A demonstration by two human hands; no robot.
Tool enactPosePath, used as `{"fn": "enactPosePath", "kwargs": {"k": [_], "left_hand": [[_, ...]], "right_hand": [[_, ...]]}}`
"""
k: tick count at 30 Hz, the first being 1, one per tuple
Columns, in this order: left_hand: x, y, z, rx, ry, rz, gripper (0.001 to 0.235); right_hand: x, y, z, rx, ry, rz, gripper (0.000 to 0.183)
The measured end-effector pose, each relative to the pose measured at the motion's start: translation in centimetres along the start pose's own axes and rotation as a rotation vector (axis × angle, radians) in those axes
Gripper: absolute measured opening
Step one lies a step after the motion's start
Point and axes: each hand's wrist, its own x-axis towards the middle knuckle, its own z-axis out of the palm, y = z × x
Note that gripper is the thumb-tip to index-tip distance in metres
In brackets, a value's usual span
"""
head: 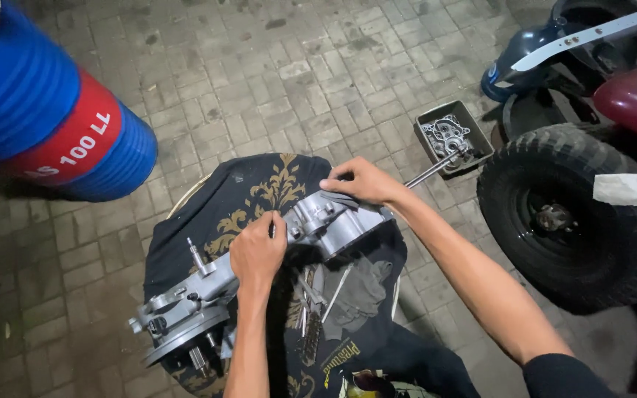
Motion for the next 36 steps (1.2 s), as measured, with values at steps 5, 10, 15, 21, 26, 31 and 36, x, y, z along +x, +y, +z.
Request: {"fn": "enactPosePath", "kwargs": {"k": [5, 10, 15, 21, 26, 31, 36], "left_hand": [[-0.1, 0.0, 0.1, 0.025, 0.01, -0.004, 0.038], [0.1, -0.2, 0.1, 0.012, 0.007, -0.009, 0.039], [-0.1, -0.3, 0.5, 0.046, -0.004, -0.014, 0.039], [0.0, 0.1, 0.1, 0.022, 0.004, -0.003, 0.036], [-0.1, -0.4, 0.5, 0.042, 0.005, -0.006, 0.037], [0.0, 0.0, 0.2, 0.03, 0.007, -0.006, 0.037], [0.0, 0.2, -0.1, 0.014, 0.005, -0.005, 0.035]], "right_hand": [[0.7, 2.5, -0.1, 0.034, 0.24, 0.05, 0.029], [0.4, 2.5, -2.3, 0.051, 0.397, -0.144, 0.036], [-3.1, -3.5, -2.8, -0.15, -0.055, -0.133, 0.018], [-1.6, -4.3, -3.1, -0.311, -0.287, -0.031, 0.037], [-0.2, -3.2, -2.6, -0.306, -0.241, -0.024, 0.03], [0.4, -1.6, -2.0, -0.28, -0.091, -0.015, 0.033], [0.0, -1.2, -1.9, -0.239, -0.145, -0.042, 0.042]]}}
